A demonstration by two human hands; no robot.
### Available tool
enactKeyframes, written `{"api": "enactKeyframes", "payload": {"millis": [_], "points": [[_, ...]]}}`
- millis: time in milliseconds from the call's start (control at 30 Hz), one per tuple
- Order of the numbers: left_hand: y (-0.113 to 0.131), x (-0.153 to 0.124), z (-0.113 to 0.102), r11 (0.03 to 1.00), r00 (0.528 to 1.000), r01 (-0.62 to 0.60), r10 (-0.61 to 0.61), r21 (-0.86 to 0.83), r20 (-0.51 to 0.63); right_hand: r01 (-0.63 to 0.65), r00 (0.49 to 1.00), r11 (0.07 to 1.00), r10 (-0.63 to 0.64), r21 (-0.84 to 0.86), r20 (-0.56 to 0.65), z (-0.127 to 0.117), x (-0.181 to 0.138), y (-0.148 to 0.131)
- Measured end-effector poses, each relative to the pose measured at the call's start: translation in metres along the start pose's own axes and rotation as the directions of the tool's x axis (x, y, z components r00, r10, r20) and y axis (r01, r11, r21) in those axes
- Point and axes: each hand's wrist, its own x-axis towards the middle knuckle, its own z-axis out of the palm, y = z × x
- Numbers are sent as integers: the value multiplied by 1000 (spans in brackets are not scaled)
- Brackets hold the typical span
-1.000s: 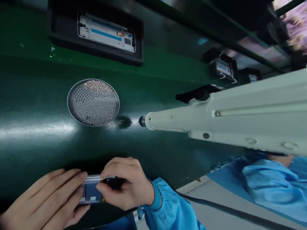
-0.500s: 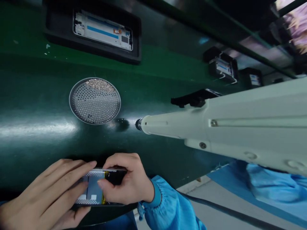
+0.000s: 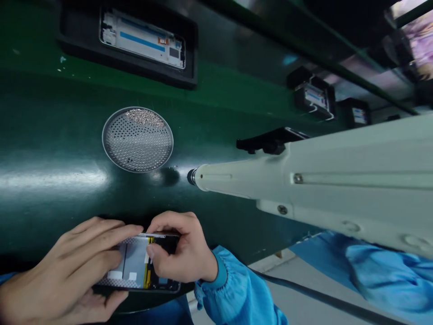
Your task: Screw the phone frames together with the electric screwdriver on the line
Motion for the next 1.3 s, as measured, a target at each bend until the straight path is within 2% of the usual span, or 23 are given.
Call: {"api": "enactKeyframes", "payload": {"millis": [167, 333, 433, 500, 600, 767, 933, 1100, 1200, 1300], "points": [[-2, 1, -1, 999, 1000, -28, 28, 17, -14, -157, 987, 944, 161, 291, 11, 3, -5, 1], [-3, 1, 0, 999, 999, -23, 25, 41, -39, -233, 971, 909, 235, 347, 36, 1, -5, 7], [-4, 3, -2, 997, 998, -54, 56, 60, -27, -200, 979, 959, 190, 202, 66, -5, 0, 5], [-4, 5, -4, 990, 994, -106, 107, 91, -11, -147, 982, 989, 145, 11, 119, -11, 5, -2], [-5, 6, -5, 981, 989, -148, 149, 127, 4, -42, 967, 963, 106, -266, 231, -18, 13, -16], [-7, 8, -5, 969, 982, -189, 190, 159, 11, 142, 928, 810, 91, -570, 360, -20, 25, -35], [-9, 9, -6, 965, 982, -190, 183, 180, 54, 375, 874, 579, 40, -724, 484, -14, 26, -32], [-8, 9, -8, 971, 985, -161, 148, 175, 85, 566, 815, 306, -63, -766, 577, -5, 23, -24], [-9, 9, -10, 981, 991, -122, 112, 150, 77, 616, 787, 220, -131, -756, 603, -2, 23, -23], [-11, 9, -12, 991, 995, -73, 65, 112, 70, 637, 770, 188, -182, -747, 611, -3, 24, -19]]}}
